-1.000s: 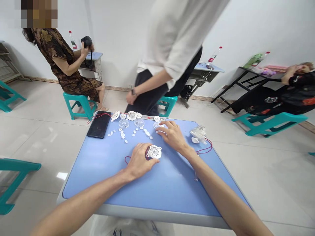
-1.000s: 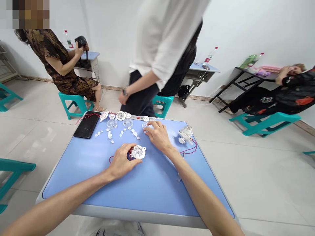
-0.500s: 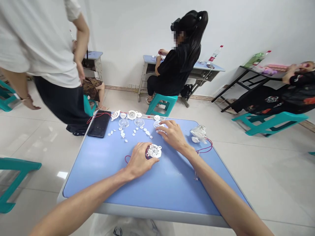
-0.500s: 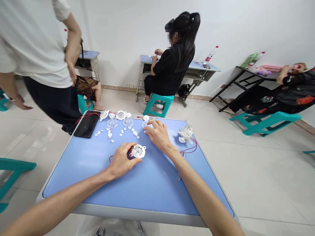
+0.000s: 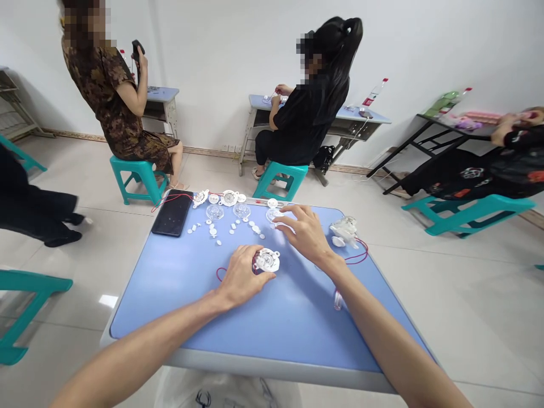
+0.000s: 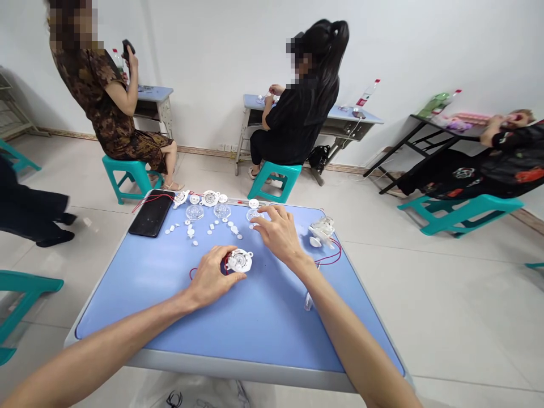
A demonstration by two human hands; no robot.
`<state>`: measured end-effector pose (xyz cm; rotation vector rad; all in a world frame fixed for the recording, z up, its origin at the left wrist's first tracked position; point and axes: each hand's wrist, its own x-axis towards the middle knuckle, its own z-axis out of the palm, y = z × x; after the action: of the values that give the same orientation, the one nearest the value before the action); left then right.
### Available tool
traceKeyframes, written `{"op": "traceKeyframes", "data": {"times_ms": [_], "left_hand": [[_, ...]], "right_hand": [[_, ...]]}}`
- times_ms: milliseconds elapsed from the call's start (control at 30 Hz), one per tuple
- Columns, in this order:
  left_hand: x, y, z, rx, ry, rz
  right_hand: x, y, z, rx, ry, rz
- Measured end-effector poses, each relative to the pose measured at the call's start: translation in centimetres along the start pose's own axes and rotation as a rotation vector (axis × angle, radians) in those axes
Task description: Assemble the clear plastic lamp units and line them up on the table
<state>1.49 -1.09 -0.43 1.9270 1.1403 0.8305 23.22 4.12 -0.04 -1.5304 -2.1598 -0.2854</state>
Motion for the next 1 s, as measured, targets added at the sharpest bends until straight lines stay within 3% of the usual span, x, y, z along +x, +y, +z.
{"op": "traceKeyframes", "data": {"times_ms": [533, 1000], "left_hand": [[0.0, -0.1, 0.1, -0.007, -0.007, -0.01], [0.0, -0.4, 0.2, -0.033, 0.002, 0.062]], "right_hand": [[-1.8, -4.7, -6.1, 0.224, 0.126, -0.041], [-4.1, -8.9, -5.2, 0.195, -0.054, -0.028]]}}
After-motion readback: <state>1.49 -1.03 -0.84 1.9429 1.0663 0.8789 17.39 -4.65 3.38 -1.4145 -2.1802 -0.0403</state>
